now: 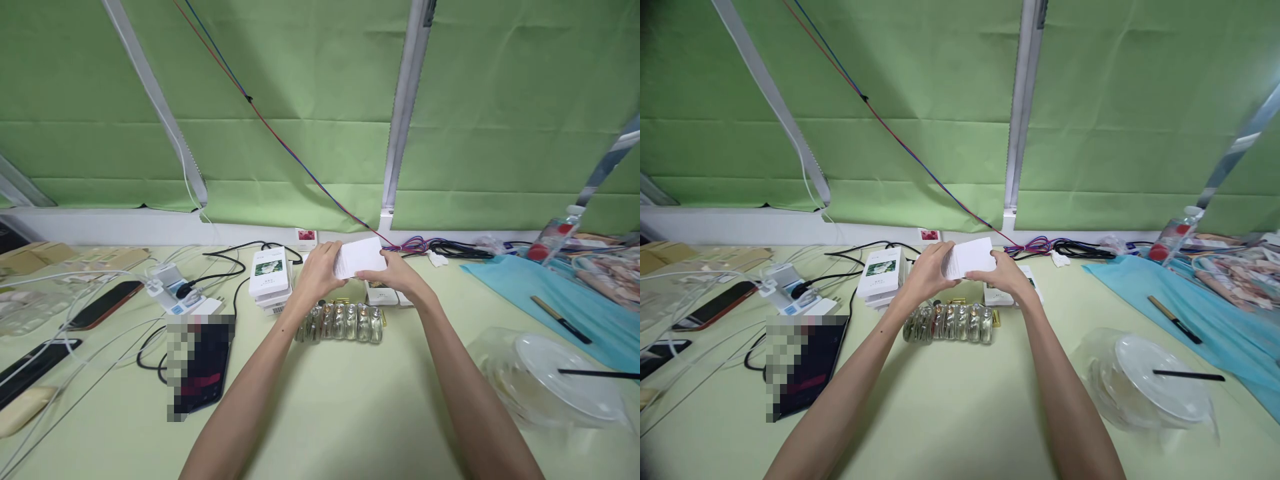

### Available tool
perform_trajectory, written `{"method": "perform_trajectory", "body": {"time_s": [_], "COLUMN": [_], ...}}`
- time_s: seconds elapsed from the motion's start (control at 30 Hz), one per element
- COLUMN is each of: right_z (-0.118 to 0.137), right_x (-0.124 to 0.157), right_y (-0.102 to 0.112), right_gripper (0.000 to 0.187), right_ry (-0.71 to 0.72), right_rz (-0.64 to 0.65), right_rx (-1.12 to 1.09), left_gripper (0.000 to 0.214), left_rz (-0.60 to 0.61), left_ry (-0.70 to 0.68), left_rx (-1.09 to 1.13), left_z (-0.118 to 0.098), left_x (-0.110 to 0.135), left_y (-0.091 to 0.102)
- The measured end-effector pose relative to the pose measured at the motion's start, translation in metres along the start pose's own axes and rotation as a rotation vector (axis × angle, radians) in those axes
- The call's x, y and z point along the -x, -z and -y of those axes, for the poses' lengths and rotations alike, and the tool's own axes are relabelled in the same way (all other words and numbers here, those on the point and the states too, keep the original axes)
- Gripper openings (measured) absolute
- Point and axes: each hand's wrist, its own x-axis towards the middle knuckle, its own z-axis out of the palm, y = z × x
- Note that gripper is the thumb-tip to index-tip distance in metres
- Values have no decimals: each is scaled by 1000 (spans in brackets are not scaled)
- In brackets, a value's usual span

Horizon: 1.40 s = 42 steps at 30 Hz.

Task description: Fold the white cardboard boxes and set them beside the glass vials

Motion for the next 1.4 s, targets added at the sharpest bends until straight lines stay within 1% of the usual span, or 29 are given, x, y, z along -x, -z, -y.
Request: {"method": "perform_trajectory", "body": {"time_s": [0.23, 0.3, 0.4, 0.57, 0.77, 1.0, 1.13, 1.23, 1.3, 1.4], "right_z": [-2, -5, -7, -9, -8, -3, -3, -2, -1, 0], "right_x": [-2, -4, -8, -11, -11, -9, -9, -8, -6, -5], "right_y": [4, 7, 9, 6, 3, 1, -1, -2, -2, -3], "right_gripper": [51, 53, 51, 47, 46, 42, 39, 41, 41, 40], "right_ry": [62, 72, 102, 149, 159, 205, 230, 189, 152, 139], "right_rz": [27, -2, -86, -176, -181, -239, -191, -150, -145, -147], "right_rx": [26, 25, 26, 0, -34, -37, -93, -160, -174, -178], "left_gripper": [65, 65, 68, 68, 68, 67, 67, 68, 68, 67], "left_rz": [11, 13, 12, 7, 3, 14, 39, 45, 44, 47], "left_ry": [43, 52, 56, 59, 70, 60, 78, 86, 81, 77], "left_rx": [-28, -25, -5, 18, 61, 62, 66, 75, 76, 75], "left_z": [1, 1, 3, 3, 3, 4, 0, -2, -2, -2], "left_x": [0, 0, 0, 0, 0, 0, 1, 1, 1, 1], "left_y": [2, 2, 2, 1, 1, 0, 3, 5, 5, 5]}}
